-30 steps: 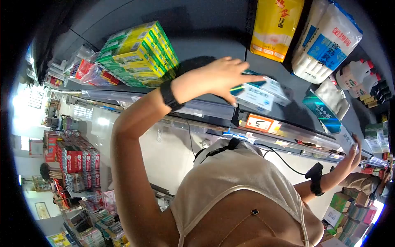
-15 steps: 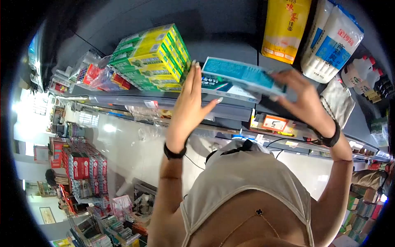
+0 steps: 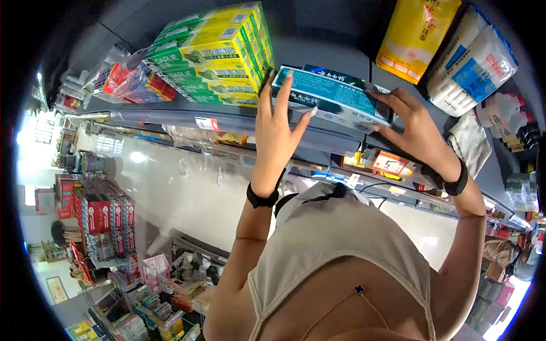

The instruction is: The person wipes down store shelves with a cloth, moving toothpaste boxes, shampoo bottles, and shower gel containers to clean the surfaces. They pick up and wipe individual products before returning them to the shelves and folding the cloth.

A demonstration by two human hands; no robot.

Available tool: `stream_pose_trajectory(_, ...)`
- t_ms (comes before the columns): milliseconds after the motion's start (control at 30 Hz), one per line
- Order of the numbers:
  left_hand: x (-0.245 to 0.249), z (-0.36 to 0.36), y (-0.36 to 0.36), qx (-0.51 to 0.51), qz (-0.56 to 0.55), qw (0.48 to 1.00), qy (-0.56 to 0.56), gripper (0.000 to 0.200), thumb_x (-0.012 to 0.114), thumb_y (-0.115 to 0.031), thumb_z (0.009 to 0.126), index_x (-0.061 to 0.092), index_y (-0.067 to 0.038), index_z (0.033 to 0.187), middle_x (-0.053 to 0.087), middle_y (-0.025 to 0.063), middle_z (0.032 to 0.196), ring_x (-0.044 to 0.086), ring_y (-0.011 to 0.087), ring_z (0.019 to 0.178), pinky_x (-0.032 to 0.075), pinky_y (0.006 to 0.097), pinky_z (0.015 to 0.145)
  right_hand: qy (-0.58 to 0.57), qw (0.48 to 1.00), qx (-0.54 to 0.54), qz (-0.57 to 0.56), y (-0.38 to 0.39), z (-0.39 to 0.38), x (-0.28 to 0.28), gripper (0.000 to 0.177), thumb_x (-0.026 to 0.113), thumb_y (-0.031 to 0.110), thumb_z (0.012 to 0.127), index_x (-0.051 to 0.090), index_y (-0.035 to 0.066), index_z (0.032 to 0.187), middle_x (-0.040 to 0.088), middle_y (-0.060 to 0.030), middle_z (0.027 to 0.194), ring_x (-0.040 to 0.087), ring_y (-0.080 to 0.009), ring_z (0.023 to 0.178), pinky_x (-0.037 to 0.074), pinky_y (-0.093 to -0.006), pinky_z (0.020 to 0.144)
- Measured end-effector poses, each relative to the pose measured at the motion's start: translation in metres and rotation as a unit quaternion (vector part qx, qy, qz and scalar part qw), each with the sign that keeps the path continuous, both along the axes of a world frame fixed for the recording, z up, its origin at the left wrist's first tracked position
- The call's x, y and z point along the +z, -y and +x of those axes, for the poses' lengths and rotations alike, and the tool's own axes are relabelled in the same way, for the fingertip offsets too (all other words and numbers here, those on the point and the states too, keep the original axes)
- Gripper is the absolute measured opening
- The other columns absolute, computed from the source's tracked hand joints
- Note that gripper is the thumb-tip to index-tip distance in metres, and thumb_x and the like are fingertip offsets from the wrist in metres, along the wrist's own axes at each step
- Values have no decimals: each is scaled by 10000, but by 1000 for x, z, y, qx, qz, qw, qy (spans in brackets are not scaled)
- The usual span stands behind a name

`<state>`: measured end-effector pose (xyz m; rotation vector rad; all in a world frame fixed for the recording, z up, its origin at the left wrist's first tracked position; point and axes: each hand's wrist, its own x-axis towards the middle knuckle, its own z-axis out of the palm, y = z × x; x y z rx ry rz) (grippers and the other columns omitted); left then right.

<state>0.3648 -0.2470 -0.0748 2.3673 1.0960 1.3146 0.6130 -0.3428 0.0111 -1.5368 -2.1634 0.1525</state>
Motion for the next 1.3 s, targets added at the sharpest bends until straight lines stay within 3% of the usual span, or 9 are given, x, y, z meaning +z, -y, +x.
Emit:
stream_pose_trajectory(100,-3,-1,-3,-19,8,999,40,729,712,-183,755,352,-110,1385,352,243,1363,386,428,1235,386,461,978,-138,985,0,-102,-9,22,-8,450,596,237,867,508,-35,1214,605,-164,891,603,-222,686,495,-324,639)
stream_pose_trajectory(233,-4,-5,-1,-30,8,999,23,710,697,-148,759,359,-101,1381,325,228,1398,377,417,1249,369,459,997,-483,814,-129,-294,-18,38,-10,443,402,387,967,506,-25,1092,606,-121,764,589,-169,601,507,-281,586)
stream_pose_trajectory(400,-6,-4,1,-15,15,999,-30,610,655,-148,792,421,-128,1354,334,201,1400,384,403,1245,344,463,1009,-460,791,-92,-392,-26,47,-11,531,294,445,986,395,-2,1255,605,-127,791,627,-185,625,536,-278,553)
stream_pose_trajectory(533,-9,-4,-1,-5,45,997,-61,507,619,-193,818,492,-170,1308,348,192,1387,386,405,1234,339,469,1002,-426,826,-122,-350,-20,34,3,632,433,555,906,453,-20,1166,585,-106,694,581,-180,500,494,-262,446)
stream_pose_trajectory(633,-13,-4,-1,5,63,996,-67,547,623,-185,810,453,-110,1324,333,217,1392,388,409,1231,366,469,967,-190,936,-39,-294,-18,22,13,637,521,520,873,418,-10,1212,601,-111,727,597,-165,505,497,-273,472)
stream_pose_trajectory(667,-13,-3,1,10,49,998,-43,569,628,-182,803,438,-91,1331,331,222,1392,385,412,1234,364,471,969,-125,960,-35,-248,-17,18,14,599,591,378,835,408,-17,1247,607,-140,708,567,-188,485,462,-255,466)
stream_pose_trajectory(767,-23,-1,2,12,48,998,36,737,663,-133,770,288,-38,1397,293,260,1399,358,433,1252,343,485,994,44,990,37,-130,-18,23,0,520,597,335,825,476,-33,1172,576,-200,659,562,-274,496,464,-339,516)
stream_pose_trajectory(933,-28,3,2,13,53,994,91,860,680,-84,753,163,-47,1439,262,279,1407,322,447,1274,337,500,1003,101,991,34,-82,-19,13,9,482,563,393,853,512,27,1163,556,-221,589,593,-378,613,462,-436,572)
stream_pose_trajectory(1300,-26,3,3,53,7,996,71,795,666,-75,743,230,7,1402,334,264,1344,425,405,1207,364,441,990,120,992,20,-38,-22,7,-1,575,601,453,818,486,91,1250,582,-205,746,602,-371,701,482,-426,623)
